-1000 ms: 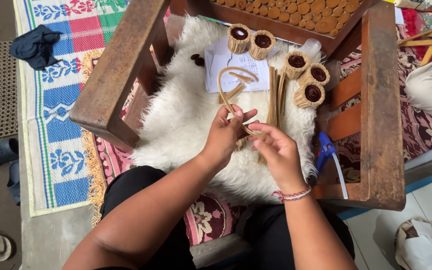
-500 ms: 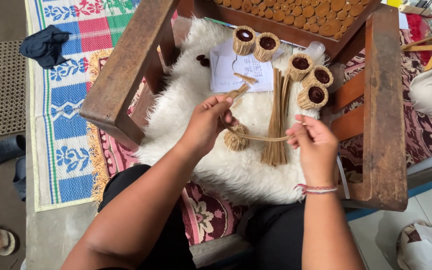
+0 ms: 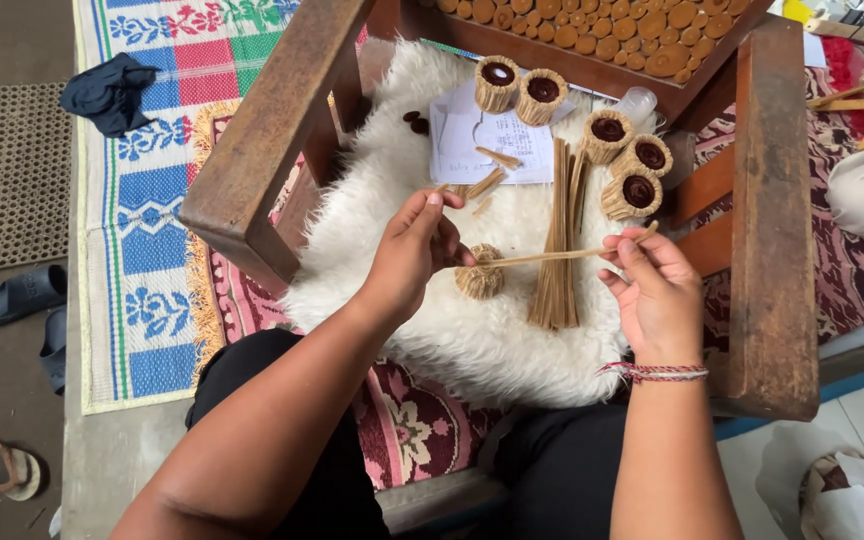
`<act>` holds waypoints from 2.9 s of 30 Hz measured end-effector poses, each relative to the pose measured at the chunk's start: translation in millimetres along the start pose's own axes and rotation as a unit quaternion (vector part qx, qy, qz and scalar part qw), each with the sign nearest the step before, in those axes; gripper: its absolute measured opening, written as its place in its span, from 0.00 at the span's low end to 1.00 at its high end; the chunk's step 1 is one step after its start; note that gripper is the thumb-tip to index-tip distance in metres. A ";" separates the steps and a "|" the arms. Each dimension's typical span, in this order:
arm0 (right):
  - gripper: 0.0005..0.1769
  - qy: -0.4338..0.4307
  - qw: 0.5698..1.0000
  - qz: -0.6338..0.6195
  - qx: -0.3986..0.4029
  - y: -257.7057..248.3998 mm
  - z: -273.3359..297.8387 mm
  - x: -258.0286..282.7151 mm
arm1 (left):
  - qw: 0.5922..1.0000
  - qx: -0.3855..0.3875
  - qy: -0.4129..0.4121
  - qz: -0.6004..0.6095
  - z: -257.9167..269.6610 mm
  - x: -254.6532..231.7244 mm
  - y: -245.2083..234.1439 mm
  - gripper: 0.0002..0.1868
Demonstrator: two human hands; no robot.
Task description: Gluing thin wooden fibers to a circular base using a hot glue gun to create decorative items.
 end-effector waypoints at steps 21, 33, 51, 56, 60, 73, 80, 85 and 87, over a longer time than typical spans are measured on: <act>0.22 -0.055 0.937 -0.172 0.299 137.4 59.5 -12.8 | 0.963 -0.076 -0.064 0.249 7.3 14.6 9.7 0.17; 0.18 -0.185 0.926 0.061 0.323 138.5 68.8 17.9 | 0.987 -0.027 -0.029 0.156 -9.2 4.9 3.6 0.15; 0.19 -0.107 0.923 -0.271 0.252 7.1 17.6 44.5 | 0.965 -0.179 0.134 0.138 -41.0 -57.1 -101.2 0.15; 0.11 -0.110 0.981 -0.085 0.136 24.1 18.7 36.5 | 0.966 -0.173 0.048 0.185 -36.9 -29.0 -90.9 0.14; 0.12 -0.071 0.989 0.038 0.128 65.6 35.1 15.3 | 0.968 -0.168 -0.047 0.182 -21.7 -6.2 -65.6 0.14; 0.15 -0.052 0.992 0.034 0.110 76.5 35.9 -1.7 | 0.976 -0.077 -0.092 0.181 -5.6 5.9 -25.4 0.15; 0.29 -0.088 0.980 0.077 0.162 117.3 56.3 11.9 | 0.980 -0.033 -0.070 0.186 -15.6 31.8 -18.9 0.12; 0.22 -0.107 0.981 0.108 0.119 110.5 54.4 15.1 | 0.986 0.005 -0.078 0.149 -18.5 73.7 -8.9 0.13; 0.15 -0.086 0.987 0.121 0.069 99.5 52.8 16.9 | 0.987 0.032 -0.090 0.129 -14.6 80.5 1.0 0.13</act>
Point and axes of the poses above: each hand's wrist, its own z-axis away from the middle knuckle, its own y-axis out of the palm, x = y × z, the point moved 8 cm from there along -z, towards the middle knuckle, and after that the axes turned 3 degrees about x, right-handed, at the moved point
